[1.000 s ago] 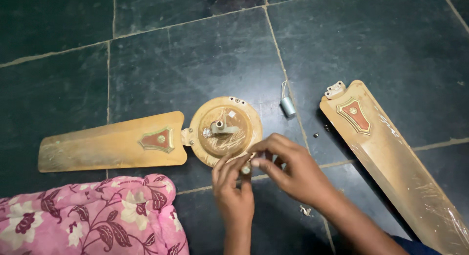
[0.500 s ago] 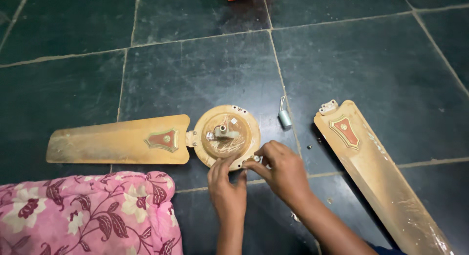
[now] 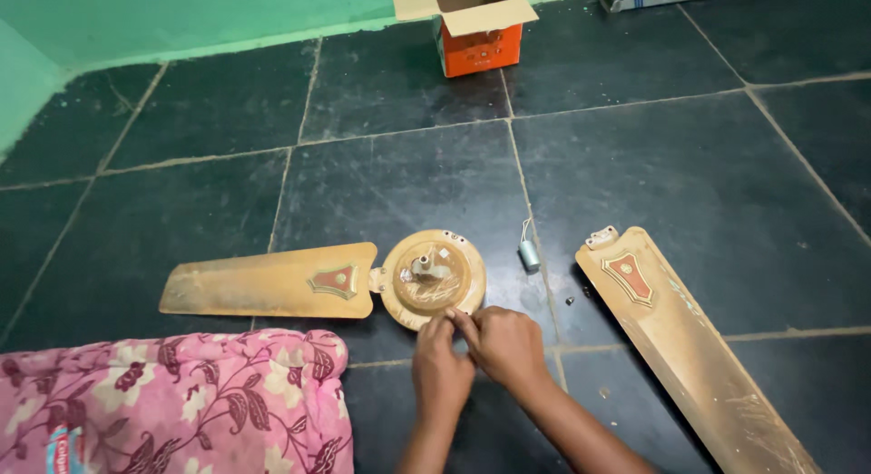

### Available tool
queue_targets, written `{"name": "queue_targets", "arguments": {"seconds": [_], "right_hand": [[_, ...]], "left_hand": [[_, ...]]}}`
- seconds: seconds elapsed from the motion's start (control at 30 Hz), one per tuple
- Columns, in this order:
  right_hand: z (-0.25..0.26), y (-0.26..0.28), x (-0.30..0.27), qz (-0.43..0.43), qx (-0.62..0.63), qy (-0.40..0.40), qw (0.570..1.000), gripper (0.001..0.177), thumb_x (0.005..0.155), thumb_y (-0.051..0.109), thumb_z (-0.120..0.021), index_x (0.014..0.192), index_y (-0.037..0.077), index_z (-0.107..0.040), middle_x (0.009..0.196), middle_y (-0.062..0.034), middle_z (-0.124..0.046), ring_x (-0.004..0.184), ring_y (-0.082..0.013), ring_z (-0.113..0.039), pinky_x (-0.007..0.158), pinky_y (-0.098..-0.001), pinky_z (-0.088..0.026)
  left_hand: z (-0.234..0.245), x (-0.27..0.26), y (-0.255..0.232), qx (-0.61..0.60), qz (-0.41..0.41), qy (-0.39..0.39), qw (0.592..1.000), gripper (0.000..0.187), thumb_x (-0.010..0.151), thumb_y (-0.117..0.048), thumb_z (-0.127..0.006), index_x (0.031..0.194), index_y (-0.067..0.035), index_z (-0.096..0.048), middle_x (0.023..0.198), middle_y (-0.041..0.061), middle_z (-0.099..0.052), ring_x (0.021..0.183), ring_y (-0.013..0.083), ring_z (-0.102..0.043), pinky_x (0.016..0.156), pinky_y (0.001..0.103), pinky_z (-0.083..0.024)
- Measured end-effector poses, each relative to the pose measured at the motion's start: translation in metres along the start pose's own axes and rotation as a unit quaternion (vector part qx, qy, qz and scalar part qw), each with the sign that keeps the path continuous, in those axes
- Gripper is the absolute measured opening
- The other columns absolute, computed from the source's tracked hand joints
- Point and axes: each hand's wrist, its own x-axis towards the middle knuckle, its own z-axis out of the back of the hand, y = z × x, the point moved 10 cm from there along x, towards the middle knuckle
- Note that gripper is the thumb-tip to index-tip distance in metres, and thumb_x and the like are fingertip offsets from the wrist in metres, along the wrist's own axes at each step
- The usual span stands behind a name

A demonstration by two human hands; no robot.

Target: The person sits on the floor and uses a screwdriver to tighten screws on the central hub of a ceiling fan. They manipulate the fan blades and the hub, securing the components together.

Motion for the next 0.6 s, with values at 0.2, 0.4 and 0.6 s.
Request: {"name": "queue_targets", "arguments": {"seconds": [0.2,0.4,0.6], "right_hand": [[0.037,0.001,0.003,0.028,0.130,-0.049,0.990,0.040,0.096,0.037,-0.064,0.076,0.004,-0.072,0.076,-0.0165,-0.071,0.069,-0.0407,-0.066,0.062,-0.0492,-0.051],[0.067,-0.015,0.013,0.033,0.145,-0.064,0.987,0.021,0.088,0.023,-0.071,0.085,0.003,-0.071,0.081,-0.0130,-0.073,0.076,-0.0326,-0.068,0.070,-0.0437,-0.053],[0.040,-0.029,0.020,0.007,0.128,0.006,0.992,0.019,0.089,0.025,-0.069,0.091,0.007,-0.075,0.088,-0.0098,-0.075,0.089,-0.0292,-0.069,0.080,-0.0439,-0.052]], "left_hand": [[0.029,0.013,0.019,-0.068,0.025,0.051,0.996,0.026,0.081,-0.004,-0.077,0.107,-0.004,-0.074,0.108,0.014,-0.075,0.098,0.0301,-0.073,0.086,0.037,-0.057],[0.045,-0.011,0.040,-0.048,0.063,0.039,0.996,0.033,0.081,-0.001,-0.069,0.111,-0.012,-0.077,0.103,0.014,-0.068,0.091,0.0312,-0.071,0.079,0.038,-0.057],[0.034,-0.008,0.032,0.007,0.046,-0.021,0.999,0.022,0.088,-0.008,-0.068,0.109,-0.010,-0.070,0.099,0.017,-0.065,0.092,0.0393,-0.065,0.078,0.046,-0.051]]}}
